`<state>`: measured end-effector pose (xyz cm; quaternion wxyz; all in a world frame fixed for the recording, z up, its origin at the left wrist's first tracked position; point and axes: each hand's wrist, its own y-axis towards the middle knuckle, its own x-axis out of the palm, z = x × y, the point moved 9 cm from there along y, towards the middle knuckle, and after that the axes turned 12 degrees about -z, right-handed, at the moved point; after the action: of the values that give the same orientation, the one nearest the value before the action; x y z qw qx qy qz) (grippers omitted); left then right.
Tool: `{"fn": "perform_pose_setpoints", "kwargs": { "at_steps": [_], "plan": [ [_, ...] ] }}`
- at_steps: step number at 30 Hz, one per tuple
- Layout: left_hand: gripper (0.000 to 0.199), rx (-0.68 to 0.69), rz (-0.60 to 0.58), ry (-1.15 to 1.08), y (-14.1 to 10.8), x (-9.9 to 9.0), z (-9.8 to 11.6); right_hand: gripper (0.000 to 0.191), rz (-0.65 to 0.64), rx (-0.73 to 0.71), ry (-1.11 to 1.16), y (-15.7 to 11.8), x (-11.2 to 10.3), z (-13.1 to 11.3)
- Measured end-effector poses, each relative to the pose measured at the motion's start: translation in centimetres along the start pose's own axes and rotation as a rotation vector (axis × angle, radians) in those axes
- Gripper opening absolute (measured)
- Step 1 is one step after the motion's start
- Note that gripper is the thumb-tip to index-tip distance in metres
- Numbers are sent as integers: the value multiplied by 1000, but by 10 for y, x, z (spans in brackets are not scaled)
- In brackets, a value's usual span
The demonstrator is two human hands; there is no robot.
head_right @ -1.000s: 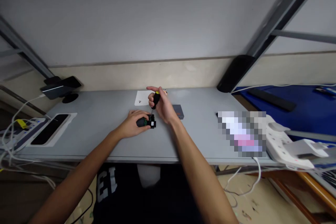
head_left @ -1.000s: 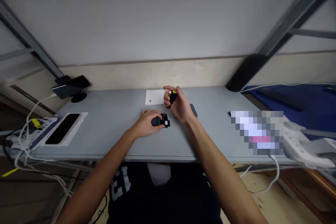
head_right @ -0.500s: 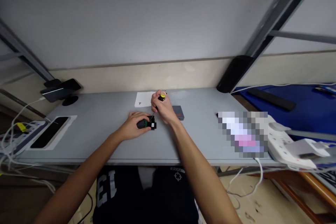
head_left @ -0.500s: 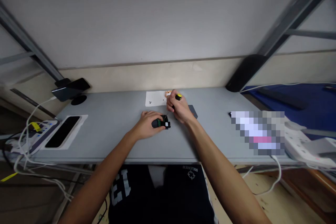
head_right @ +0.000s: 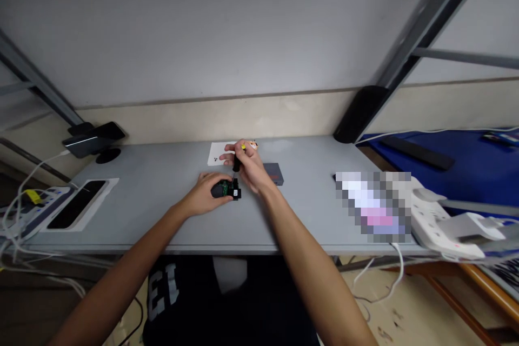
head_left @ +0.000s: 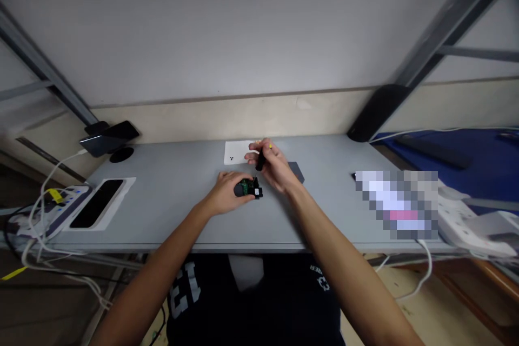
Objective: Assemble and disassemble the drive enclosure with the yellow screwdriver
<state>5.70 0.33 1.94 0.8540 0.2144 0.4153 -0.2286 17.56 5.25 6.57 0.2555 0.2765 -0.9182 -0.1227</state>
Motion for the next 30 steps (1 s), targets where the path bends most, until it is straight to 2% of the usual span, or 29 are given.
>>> {"fn": "perform_pose_setpoints", "kwargs": {
  "at_steps": [6, 14, 16, 20, 23, 25, 30],
  "plan": [
    [44, 45, 26, -12, -1, 2, 1, 52, 34, -39, -29, 2, -2, -4],
    [47, 53, 50, 4, -2, 1, 4, 36, 54, -22, -86, 2, 5, -5],
    [47, 50, 51, 10, -2, 1, 4, 33, 75, -34, -105, 1, 3, -3],
    [41, 50, 32, 45, -1, 2, 5, 37, 156, -63, -87, 1, -8, 2],
    [28, 82, 12, 80, -1, 4, 9, 34, 204, -103, -181, 2, -14, 1],
    [21, 95, 10, 98, -1, 4, 10, 38, 209, -120, -220, 3, -15, 0],
    [21, 83, 15, 99, -1, 5, 9, 36, 260, -127, -236, 0, -23, -2]
  ]
}}
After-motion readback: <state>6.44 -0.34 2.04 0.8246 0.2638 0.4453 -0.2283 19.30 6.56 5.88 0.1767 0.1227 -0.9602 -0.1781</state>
